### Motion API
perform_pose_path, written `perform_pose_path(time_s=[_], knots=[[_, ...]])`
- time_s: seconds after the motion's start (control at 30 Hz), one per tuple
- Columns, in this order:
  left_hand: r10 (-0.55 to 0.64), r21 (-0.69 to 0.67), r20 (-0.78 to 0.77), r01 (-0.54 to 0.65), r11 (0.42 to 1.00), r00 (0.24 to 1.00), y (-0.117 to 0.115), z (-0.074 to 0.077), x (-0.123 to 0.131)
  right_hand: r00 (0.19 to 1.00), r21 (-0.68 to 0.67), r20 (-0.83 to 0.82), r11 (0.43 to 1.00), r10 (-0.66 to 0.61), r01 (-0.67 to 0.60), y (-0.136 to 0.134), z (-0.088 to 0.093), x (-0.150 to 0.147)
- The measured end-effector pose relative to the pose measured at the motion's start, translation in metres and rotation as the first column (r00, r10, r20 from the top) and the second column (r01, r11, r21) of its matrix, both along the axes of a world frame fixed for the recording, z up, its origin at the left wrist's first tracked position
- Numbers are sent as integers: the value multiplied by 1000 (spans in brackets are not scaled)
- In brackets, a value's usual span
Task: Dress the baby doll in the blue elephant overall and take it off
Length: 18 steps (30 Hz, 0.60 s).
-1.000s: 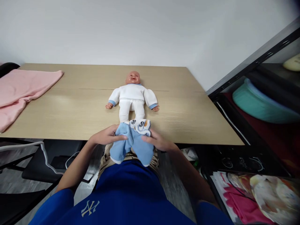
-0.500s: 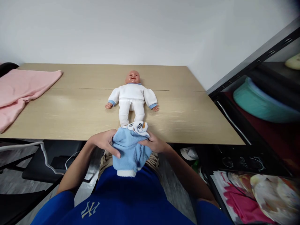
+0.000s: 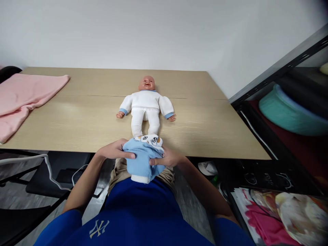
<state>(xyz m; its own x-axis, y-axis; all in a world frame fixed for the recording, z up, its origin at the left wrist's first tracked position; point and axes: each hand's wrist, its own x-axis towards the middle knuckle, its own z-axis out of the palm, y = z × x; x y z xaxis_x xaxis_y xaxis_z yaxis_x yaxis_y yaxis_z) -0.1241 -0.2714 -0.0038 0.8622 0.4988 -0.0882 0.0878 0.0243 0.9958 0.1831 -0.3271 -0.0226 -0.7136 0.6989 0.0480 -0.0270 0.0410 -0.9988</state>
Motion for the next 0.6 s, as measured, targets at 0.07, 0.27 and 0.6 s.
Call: perform_pose_path(time_s=[0.07, 0.27, 0.6], knots=[[96, -45, 63, -93, 995, 993, -3, -12, 1, 1000, -47, 0, 999, -12, 12, 1, -4, -1], [349, -305, 101, -305, 902, 932, -20, -38, 14, 999, -120, -11, 992, -36, 34, 4, 3, -4], [149, -64, -16, -150, 987, 989, -26, -5, 16, 994, -345, -43, 932, 101, -109, 6, -8, 8]])
